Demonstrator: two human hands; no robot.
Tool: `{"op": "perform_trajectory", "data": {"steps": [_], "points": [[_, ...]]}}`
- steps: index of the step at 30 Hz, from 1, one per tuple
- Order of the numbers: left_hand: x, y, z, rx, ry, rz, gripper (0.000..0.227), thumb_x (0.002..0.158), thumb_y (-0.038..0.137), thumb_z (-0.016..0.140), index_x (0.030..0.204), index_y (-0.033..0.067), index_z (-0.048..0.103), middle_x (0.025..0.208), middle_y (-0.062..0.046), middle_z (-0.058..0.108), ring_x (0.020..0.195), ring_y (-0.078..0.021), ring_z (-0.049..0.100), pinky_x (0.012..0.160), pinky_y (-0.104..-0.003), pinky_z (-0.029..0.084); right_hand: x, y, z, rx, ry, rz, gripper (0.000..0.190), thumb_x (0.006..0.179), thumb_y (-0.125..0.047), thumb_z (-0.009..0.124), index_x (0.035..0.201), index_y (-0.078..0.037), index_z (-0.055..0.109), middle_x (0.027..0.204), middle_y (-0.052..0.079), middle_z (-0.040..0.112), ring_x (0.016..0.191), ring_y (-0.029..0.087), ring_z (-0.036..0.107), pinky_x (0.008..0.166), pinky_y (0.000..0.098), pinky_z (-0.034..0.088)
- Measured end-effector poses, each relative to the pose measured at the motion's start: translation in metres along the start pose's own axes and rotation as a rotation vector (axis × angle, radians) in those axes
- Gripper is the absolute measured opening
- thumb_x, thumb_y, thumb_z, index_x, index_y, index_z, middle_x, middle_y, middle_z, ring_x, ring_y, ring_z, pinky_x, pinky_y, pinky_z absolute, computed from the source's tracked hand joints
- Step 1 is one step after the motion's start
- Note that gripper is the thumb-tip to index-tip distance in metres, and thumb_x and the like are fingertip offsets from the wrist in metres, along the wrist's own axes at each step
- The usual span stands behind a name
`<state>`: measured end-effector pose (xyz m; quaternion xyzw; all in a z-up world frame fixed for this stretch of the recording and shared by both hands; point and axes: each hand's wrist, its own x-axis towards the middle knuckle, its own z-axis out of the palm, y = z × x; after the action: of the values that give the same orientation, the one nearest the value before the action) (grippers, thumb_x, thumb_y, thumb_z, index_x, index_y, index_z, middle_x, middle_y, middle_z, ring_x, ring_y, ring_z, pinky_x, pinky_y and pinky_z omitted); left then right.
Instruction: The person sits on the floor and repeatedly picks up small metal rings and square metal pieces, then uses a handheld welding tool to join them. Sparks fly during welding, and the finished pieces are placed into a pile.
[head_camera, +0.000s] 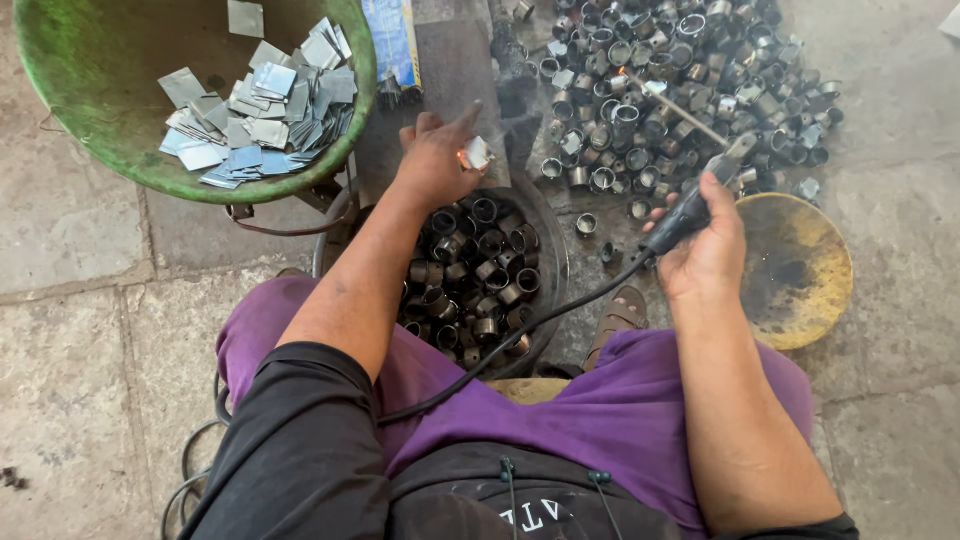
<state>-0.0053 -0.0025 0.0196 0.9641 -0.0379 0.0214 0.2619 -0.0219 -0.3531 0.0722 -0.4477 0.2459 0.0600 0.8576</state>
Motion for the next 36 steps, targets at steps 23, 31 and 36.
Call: {"op": "perform_trajectory", "data": {"steps": [23, 31, 36], "points": [[-0.05, 0.057, 0.11, -0.292, 0.146, 0.263, 0.041, 0.087, 0.031, 0.079, 0.119, 0.0095, 0.066, 0.126, -0.017, 0.067, 0.119, -0.0377, 0.064, 0.104, -0.043, 0.052, -0.003, -0.042, -0.023, 0.248, 0.087, -0.313, 0.038, 0.091, -0.04, 0.071, 0.104, -0.006, 0.061, 0.088, 0.009, 0.066, 0.078, 0.026, 0.066, 0.072, 0.0431, 0.056], [-0.15, 0.029, 0.211, -0.029, -1.265, 0.076, 0.045, 0.088, 0.046, 0.067, 0.123, 0.019, 0.07, 0.123, -0.013, 0.07, 0.113, -0.0296, 0.066, 0.097, -0.042, 0.051, 0.0, -0.031, -0.023, 0.223, 0.069, -0.292, 0.036, 0.089, -0.039, 0.074, 0.102, -0.009, 0.06, 0.087, 0.008, 0.065, 0.077, 0.025, 0.065, 0.071, 0.0448, 0.055], [-0.159, 0.01, 0.247, -0.222, -1.302, 0.104, 0.04, 0.087, 0.031, 0.062, 0.124, 0.0193, 0.073, 0.123, -0.012, 0.075, 0.114, -0.0276, 0.07, 0.097, -0.041, 0.053, 0.0, -0.032, -0.023, 0.26, 0.06, -0.232, 0.032, 0.087, -0.036, 0.076, 0.098, -0.009, 0.061, 0.086, 0.007, 0.064, 0.076, 0.025, 0.064, 0.072, 0.0451, 0.055]]}}
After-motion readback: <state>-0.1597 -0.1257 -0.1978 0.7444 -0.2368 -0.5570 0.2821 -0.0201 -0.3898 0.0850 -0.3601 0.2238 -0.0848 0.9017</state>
